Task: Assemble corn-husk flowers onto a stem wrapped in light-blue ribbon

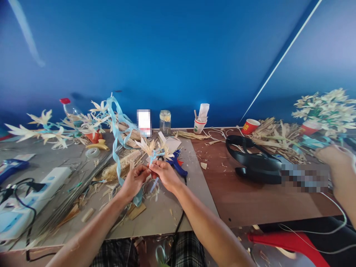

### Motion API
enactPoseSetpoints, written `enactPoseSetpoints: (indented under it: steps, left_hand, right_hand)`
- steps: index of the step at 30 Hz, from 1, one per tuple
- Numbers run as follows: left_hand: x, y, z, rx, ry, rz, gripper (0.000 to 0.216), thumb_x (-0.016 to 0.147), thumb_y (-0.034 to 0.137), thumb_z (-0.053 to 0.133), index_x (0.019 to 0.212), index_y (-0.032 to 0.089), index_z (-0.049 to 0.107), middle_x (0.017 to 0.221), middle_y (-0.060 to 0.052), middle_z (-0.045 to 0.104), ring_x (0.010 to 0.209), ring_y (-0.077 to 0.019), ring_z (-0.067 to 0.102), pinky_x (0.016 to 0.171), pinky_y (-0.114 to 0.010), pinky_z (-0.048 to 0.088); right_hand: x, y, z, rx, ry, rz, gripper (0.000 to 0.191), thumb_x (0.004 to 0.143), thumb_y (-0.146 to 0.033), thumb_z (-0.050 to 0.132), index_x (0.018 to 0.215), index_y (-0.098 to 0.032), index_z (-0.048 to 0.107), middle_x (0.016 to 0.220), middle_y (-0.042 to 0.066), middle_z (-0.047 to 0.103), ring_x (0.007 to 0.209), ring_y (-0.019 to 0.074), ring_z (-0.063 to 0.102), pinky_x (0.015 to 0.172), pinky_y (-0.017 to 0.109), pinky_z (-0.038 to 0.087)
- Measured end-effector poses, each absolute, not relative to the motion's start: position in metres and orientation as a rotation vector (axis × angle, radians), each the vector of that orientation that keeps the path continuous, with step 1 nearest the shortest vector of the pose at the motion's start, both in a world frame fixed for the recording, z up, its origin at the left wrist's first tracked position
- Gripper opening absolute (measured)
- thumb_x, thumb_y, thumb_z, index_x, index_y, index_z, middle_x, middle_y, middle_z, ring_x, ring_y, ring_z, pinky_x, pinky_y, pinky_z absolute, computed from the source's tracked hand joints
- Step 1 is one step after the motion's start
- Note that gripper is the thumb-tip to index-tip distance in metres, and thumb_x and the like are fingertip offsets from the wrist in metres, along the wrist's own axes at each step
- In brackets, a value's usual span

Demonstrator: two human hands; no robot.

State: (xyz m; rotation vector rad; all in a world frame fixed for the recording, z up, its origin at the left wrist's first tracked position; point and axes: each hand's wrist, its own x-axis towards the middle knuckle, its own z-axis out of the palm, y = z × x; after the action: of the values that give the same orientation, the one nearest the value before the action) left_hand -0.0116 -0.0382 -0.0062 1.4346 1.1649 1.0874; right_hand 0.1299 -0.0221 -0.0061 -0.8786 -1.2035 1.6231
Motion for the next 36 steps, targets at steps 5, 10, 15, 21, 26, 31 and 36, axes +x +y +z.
enactPoseSetpoints:
  steps: [5, 10, 15, 21, 26, 31, 36]
  left_hand:
    - [-0.011, -0.037, -0.008, 1.348, 1.036, 1.064, 0.033, 0.072, 0.048, 0.064, 0.065, 0.017, 0.055, 0.051, 0.004, 0.044, 0.048, -0.0082, 0.029, 0.049, -0.023, 0.025]
    - [-0.008, -0.039, -0.012, 1.511, 1.109, 1.077, 0.027, 0.076, 0.041, 0.061, 0.065, 0.017, 0.055, 0.055, 0.004, 0.045, 0.053, -0.0094, 0.036, 0.054, -0.023, 0.031]
    - [-0.005, -0.043, -0.008, 1.62, 1.213, 1.064, 0.022, 0.079, 0.035, 0.056, 0.069, 0.016, 0.057, 0.059, 0.003, 0.048, 0.056, -0.0102, 0.04, 0.055, -0.023, 0.032]
    - [-0.002, -0.046, -0.005, 1.684, 1.335, 1.066, 0.016, 0.078, 0.029, 0.055, 0.068, 0.016, 0.058, 0.061, 0.001, 0.055, 0.057, -0.012, 0.046, 0.056, -0.024, 0.033]
    - [-0.002, -0.048, -0.004, 1.754, 1.36, 1.073, 0.017, 0.077, 0.025, 0.055, 0.062, 0.017, 0.053, 0.054, 0.003, 0.05, 0.053, -0.0102, 0.042, 0.054, -0.023, 0.03]
    - [-0.008, -0.046, -0.008, 1.616, 1.224, 1.044, 0.025, 0.079, 0.035, 0.055, 0.064, 0.017, 0.052, 0.053, 0.005, 0.041, 0.051, -0.0085, 0.034, 0.05, -0.022, 0.025]
    - [-0.011, -0.041, -0.011, 1.343, 1.028, 1.074, 0.038, 0.075, 0.052, 0.059, 0.066, 0.016, 0.054, 0.052, 0.006, 0.038, 0.047, -0.0067, 0.026, 0.047, -0.023, 0.021]
  right_hand:
    - [0.132, -0.023, -0.002, -0.717, -0.946, 1.871, 0.031, 0.057, -0.041, 0.08, 0.068, -0.017, 0.064, 0.062, -0.002, 0.054, 0.049, 0.0059, 0.032, 0.051, 0.024, 0.027]
    - [0.128, -0.021, -0.002, -0.78, -0.857, 1.738, 0.035, 0.051, -0.037, 0.082, 0.053, -0.017, 0.053, 0.049, -0.007, 0.041, 0.047, 0.0049, 0.029, 0.051, 0.023, 0.026]
    - [0.125, -0.019, -0.003, -0.879, -0.793, 1.609, 0.042, 0.047, -0.036, 0.083, 0.052, -0.019, 0.045, 0.046, -0.009, 0.039, 0.045, 0.0056, 0.032, 0.049, 0.024, 0.025]
    - [0.127, -0.015, -0.008, -0.957, -0.804, 1.439, 0.041, 0.05, -0.036, 0.081, 0.051, -0.019, 0.043, 0.04, -0.01, 0.037, 0.042, 0.0052, 0.029, 0.047, 0.024, 0.02]
    - [0.129, -0.014, -0.008, -0.966, -0.877, 1.373, 0.043, 0.051, -0.039, 0.081, 0.05, -0.019, 0.043, 0.04, -0.009, 0.037, 0.042, 0.0054, 0.03, 0.048, 0.024, 0.021]
    - [0.133, -0.016, -0.009, -0.839, -0.897, 1.589, 0.039, 0.057, -0.046, 0.079, 0.057, -0.018, 0.052, 0.045, -0.008, 0.039, 0.044, 0.0059, 0.033, 0.05, 0.024, 0.025]
    - [0.138, -0.018, -0.008, -0.646, -0.963, 1.832, 0.033, 0.063, -0.044, 0.077, 0.073, -0.015, 0.065, 0.06, -0.003, 0.054, 0.05, 0.006, 0.04, 0.053, 0.024, 0.029]
